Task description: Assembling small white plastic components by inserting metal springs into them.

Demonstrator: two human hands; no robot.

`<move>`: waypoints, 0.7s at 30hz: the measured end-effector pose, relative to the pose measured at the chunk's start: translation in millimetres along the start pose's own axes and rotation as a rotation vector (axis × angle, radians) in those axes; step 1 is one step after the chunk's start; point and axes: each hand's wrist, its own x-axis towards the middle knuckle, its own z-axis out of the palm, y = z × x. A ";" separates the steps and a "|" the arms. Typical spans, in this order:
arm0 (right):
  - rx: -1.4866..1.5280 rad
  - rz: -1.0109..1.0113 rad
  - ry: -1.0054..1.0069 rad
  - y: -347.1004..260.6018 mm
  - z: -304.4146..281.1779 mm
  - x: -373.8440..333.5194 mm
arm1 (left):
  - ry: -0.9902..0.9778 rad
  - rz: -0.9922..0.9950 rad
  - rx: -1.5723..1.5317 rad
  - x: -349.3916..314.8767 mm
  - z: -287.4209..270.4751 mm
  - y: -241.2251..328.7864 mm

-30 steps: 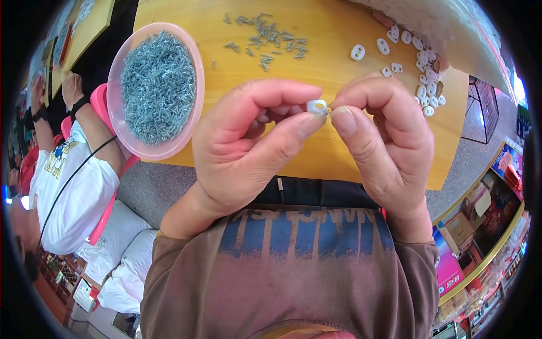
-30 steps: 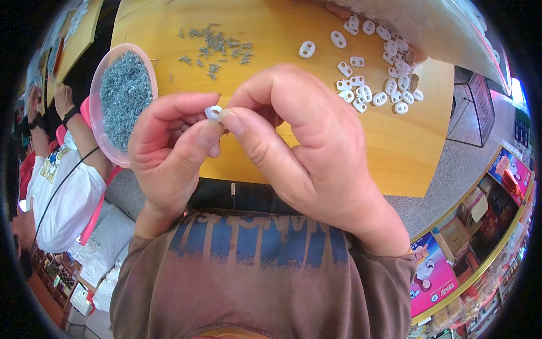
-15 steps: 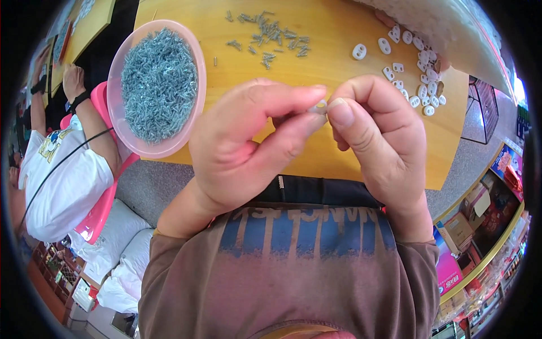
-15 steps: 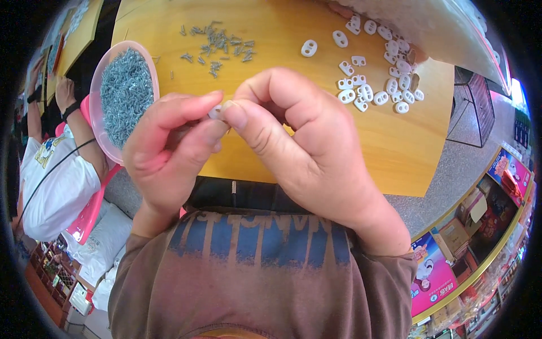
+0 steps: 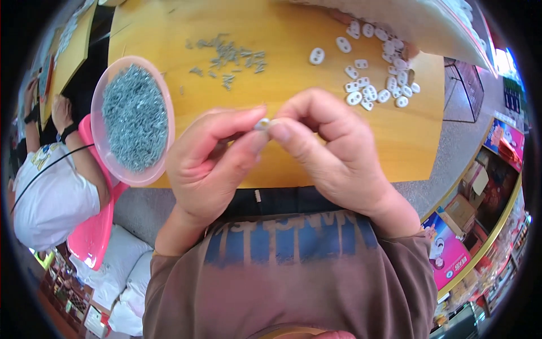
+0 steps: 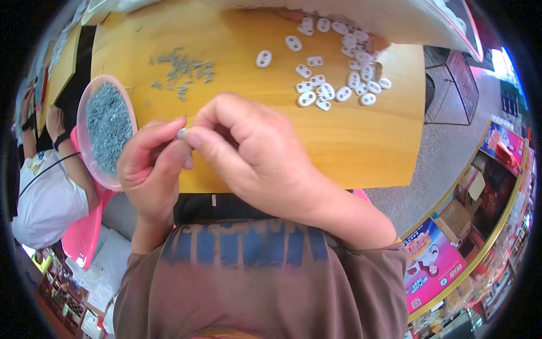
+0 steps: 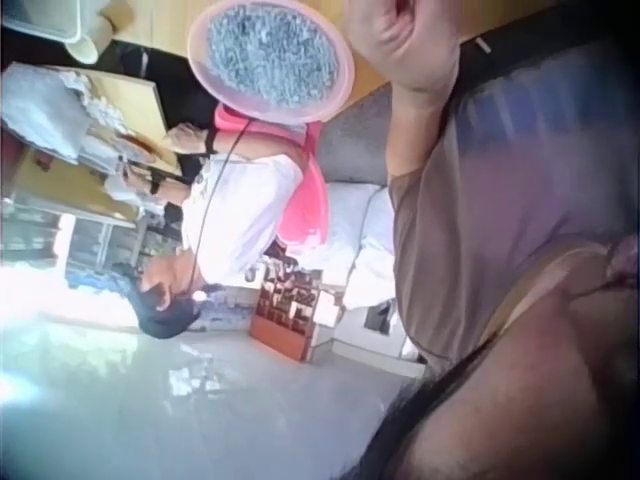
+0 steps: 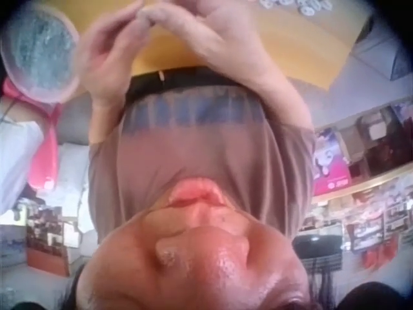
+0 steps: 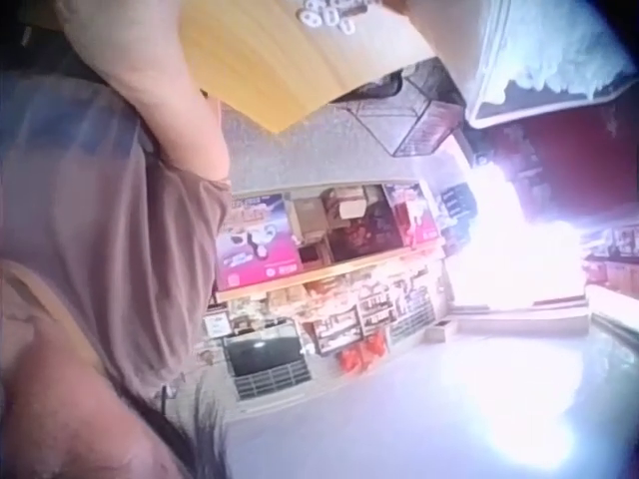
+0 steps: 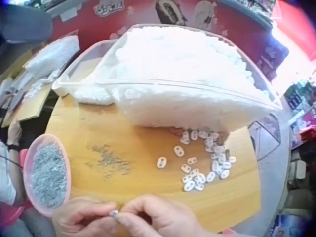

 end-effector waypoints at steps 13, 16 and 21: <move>-0.379 -0.293 0.261 19.9 -43.0 -17.4 | 0.075 -0.203 -0.262 1.9 7.7 -13.5; -0.683 -0.312 0.521 33.7 -73.7 -30.6 | 0.089 -0.216 -0.243 3.6 7.9 -13.8; -1.089 -0.332 0.518 35.0 -99.7 -35.1 | 0.088 -0.266 -0.293 4.0 12.2 -12.4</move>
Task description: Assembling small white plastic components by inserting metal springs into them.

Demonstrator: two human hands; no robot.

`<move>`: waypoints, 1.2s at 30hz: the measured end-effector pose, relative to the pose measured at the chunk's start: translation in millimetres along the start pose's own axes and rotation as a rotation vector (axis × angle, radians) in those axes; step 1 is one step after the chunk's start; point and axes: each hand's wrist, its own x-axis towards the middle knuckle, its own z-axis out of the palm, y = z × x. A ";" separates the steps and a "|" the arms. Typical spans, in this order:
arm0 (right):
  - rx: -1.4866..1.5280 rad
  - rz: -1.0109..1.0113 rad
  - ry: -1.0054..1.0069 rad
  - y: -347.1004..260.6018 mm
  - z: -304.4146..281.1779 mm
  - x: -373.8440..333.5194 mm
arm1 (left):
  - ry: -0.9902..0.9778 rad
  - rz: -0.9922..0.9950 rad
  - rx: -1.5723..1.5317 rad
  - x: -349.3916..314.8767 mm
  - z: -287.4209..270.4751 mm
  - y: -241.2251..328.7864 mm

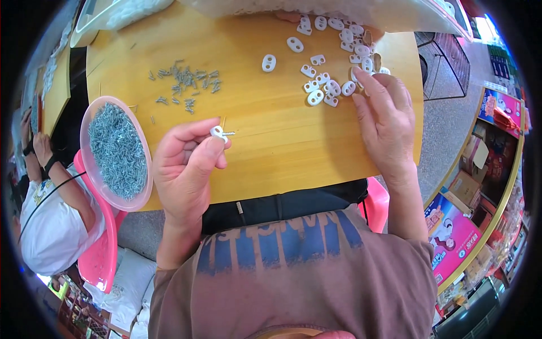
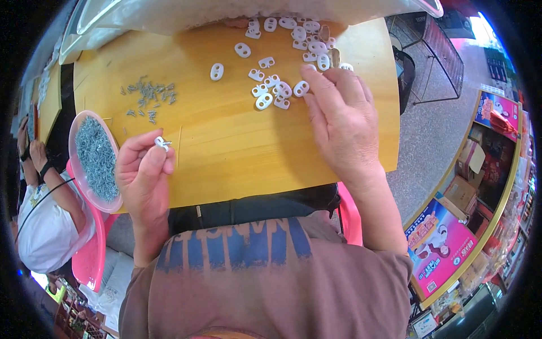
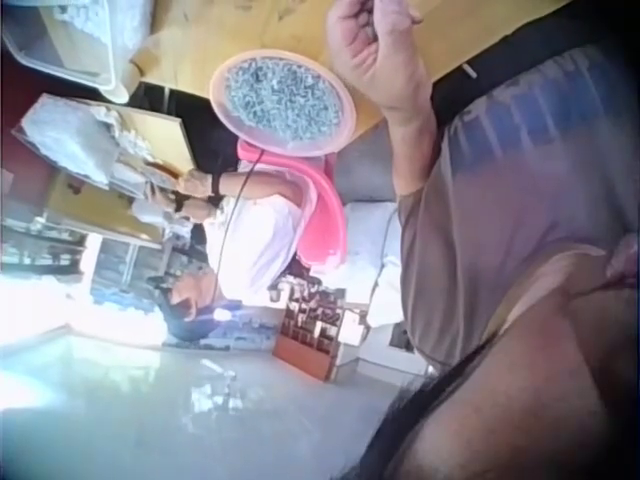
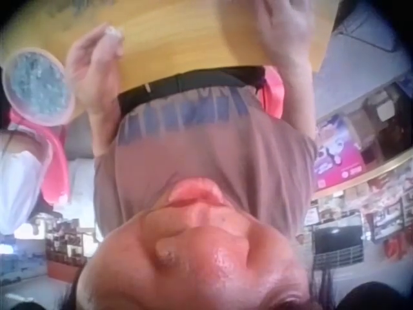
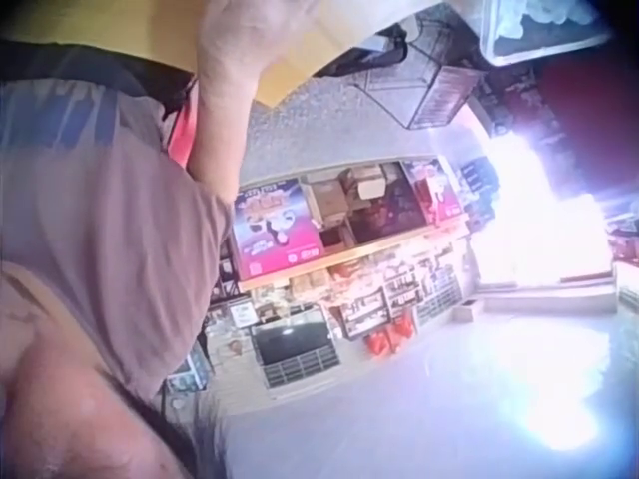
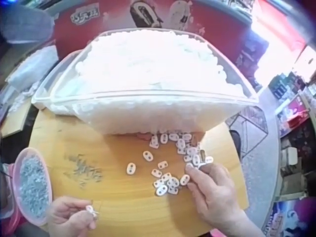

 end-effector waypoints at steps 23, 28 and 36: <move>1.328 0.645 -0.118 -47.4 -4.4 6.5 | -0.102 -0.092 -0.174 -2.0 13.6 14.6; 1.740 0.732 -0.342 -65.1 2.0 8.3 | -0.101 -0.122 -0.158 -1.9 18.1 20.6; 1.693 0.712 -0.356 -81.5 8.3 9.3 | -0.119 -0.152 -0.102 -0.3 26.5 25.8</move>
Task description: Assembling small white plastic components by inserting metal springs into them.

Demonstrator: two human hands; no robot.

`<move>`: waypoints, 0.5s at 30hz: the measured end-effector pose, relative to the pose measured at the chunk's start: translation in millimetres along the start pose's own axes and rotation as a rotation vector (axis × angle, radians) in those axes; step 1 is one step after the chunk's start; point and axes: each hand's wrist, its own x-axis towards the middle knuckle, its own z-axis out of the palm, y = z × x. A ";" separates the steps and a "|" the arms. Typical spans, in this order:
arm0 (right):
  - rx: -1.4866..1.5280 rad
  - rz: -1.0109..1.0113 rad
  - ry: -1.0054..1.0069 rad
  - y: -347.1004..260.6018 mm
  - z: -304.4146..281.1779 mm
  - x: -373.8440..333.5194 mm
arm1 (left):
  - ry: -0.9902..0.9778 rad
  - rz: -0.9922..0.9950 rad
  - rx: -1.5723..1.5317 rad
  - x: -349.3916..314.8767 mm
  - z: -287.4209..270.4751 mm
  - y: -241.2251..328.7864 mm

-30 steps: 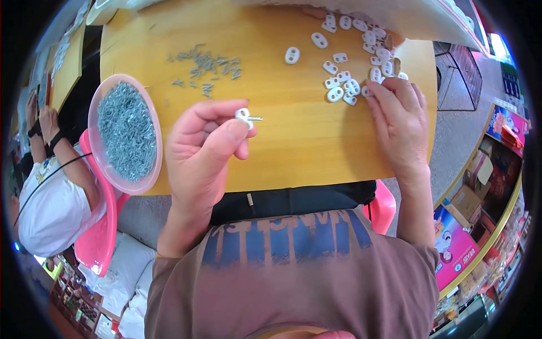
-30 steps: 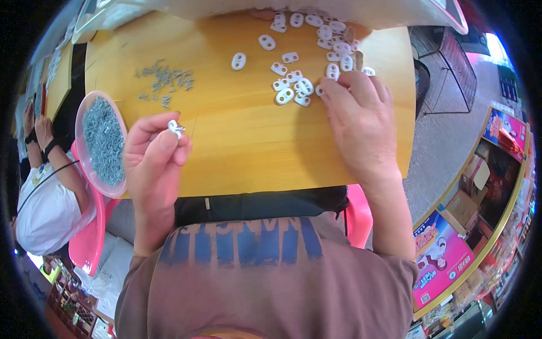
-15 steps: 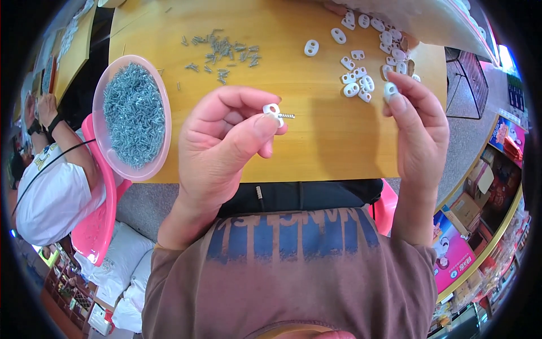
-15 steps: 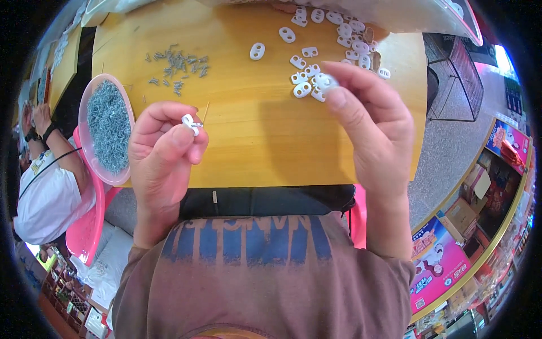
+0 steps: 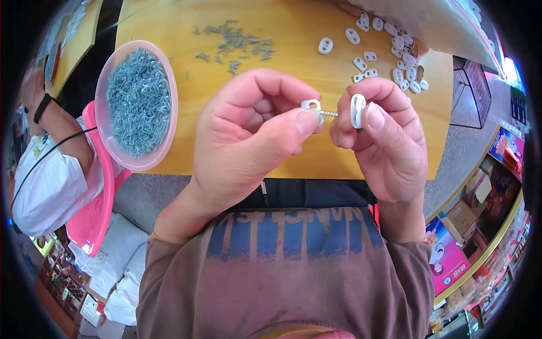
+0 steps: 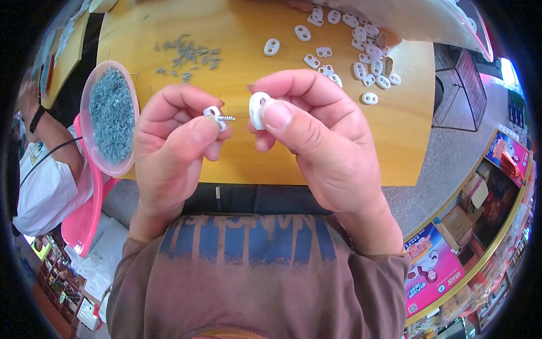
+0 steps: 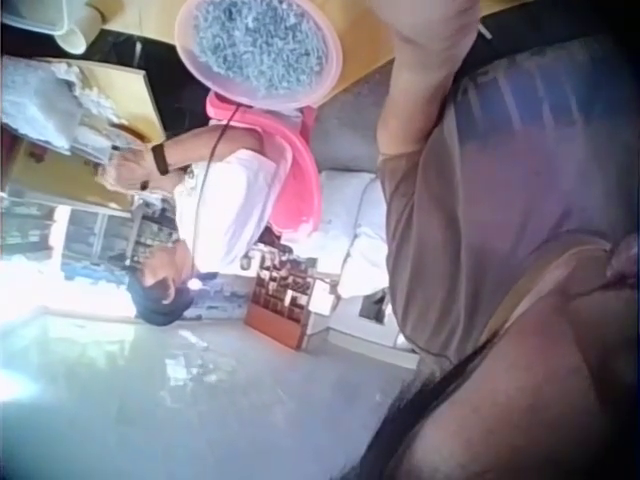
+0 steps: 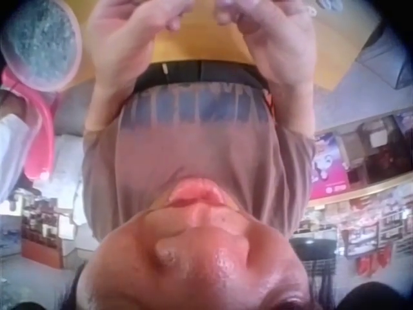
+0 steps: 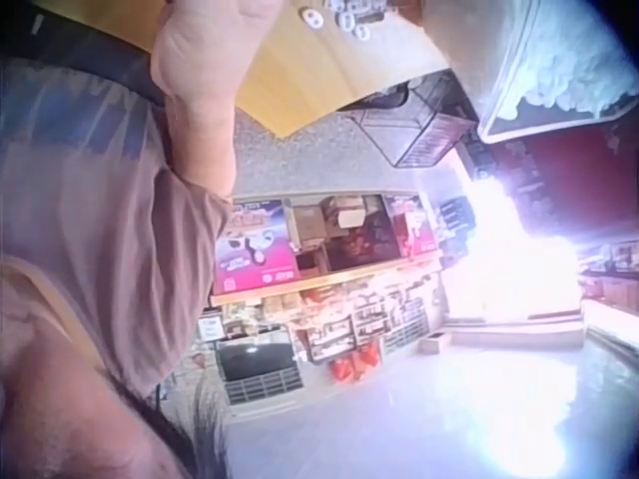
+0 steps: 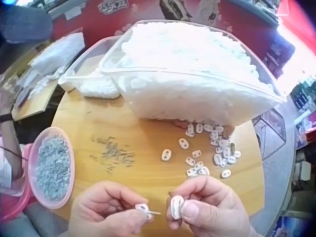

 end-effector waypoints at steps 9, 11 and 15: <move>-0.193 -0.092 0.024 0.9 6.2 -0.5 | -0.002 0.058 -0.027 2.8 2.9 -4.4; -0.214 -0.128 0.030 1.6 9.0 -1.2 | -0.007 0.066 -0.023 3.2 2.6 -6.1; -0.208 -0.142 0.025 2.4 10.0 -1.0 | -0.077 0.087 -0.011 3.5 -2.7 -8.9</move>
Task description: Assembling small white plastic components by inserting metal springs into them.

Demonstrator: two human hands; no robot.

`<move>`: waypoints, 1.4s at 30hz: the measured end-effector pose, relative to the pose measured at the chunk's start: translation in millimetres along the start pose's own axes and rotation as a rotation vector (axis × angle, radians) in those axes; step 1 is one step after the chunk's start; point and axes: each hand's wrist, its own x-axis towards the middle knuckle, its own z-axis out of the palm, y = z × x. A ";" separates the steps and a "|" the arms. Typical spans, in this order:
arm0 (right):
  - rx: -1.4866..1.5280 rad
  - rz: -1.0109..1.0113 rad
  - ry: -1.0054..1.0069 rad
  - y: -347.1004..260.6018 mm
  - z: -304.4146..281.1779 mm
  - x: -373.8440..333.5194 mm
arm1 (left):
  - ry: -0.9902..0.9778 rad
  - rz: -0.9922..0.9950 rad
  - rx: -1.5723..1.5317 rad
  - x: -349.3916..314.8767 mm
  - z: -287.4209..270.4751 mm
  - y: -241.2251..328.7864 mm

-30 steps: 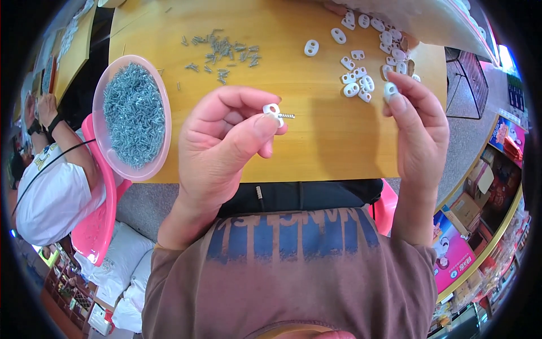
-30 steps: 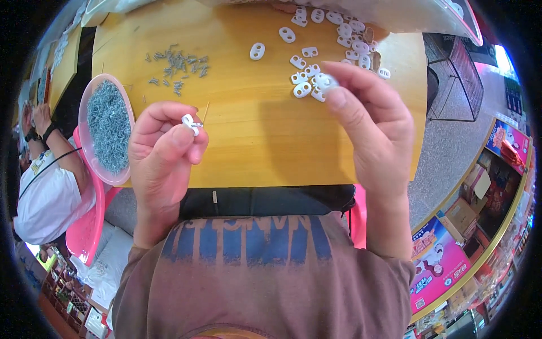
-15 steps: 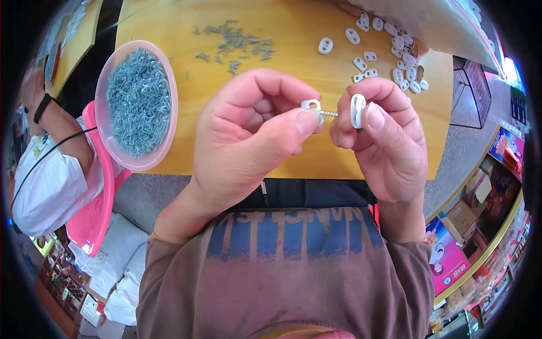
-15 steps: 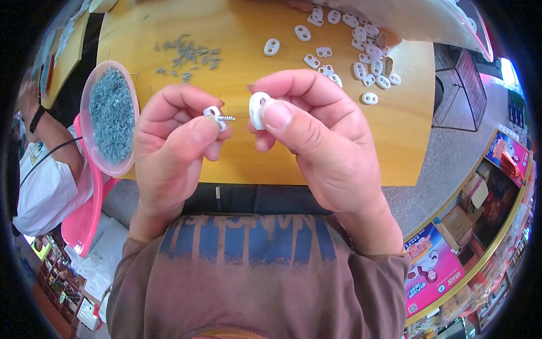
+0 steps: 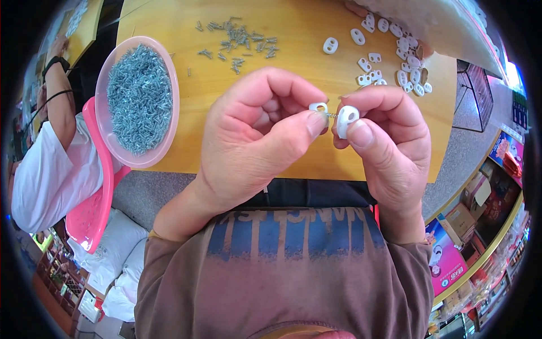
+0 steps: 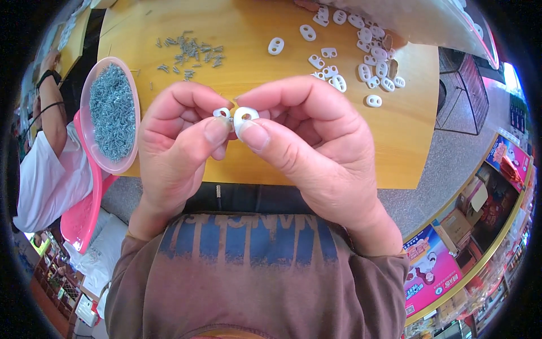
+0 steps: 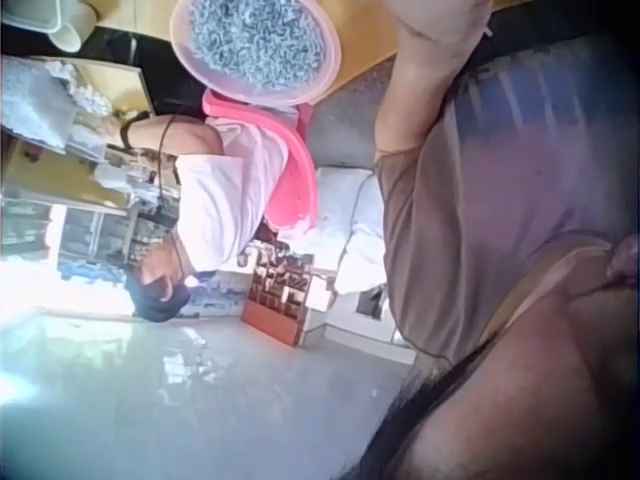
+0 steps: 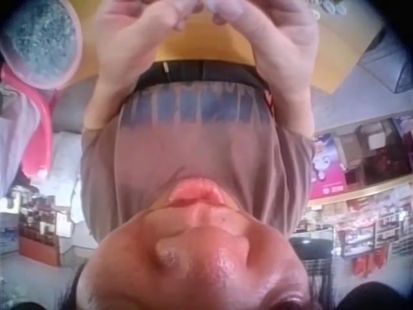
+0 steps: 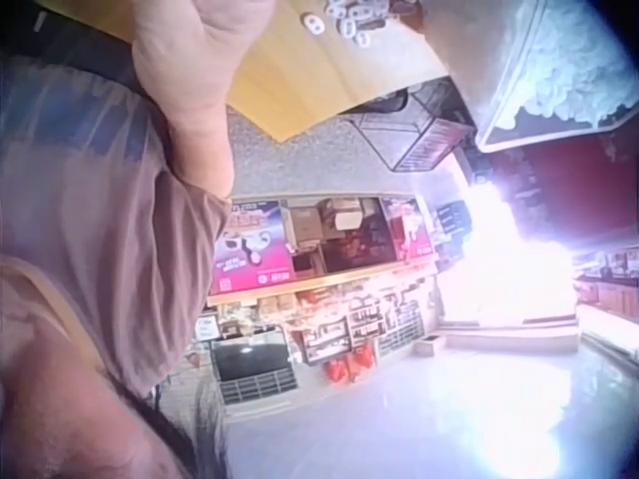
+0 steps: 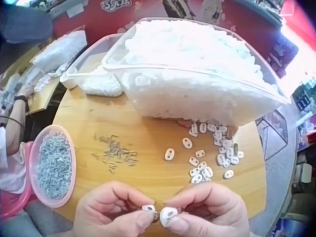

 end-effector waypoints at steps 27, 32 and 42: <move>-0.218 -0.166 -0.058 6.9 -12.9 2.7 | 0.038 0.024 0.061 -1.2 3.6 -2.1; -0.337 -0.246 -0.119 10.1 -16.2 3.4 | -0.001 0.043 0.023 -0.1 7.3 -1.9; -0.523 -0.348 -0.204 1.1 -22.4 6.2 | -0.004 0.042 0.113 -1.4 6.6 -3.0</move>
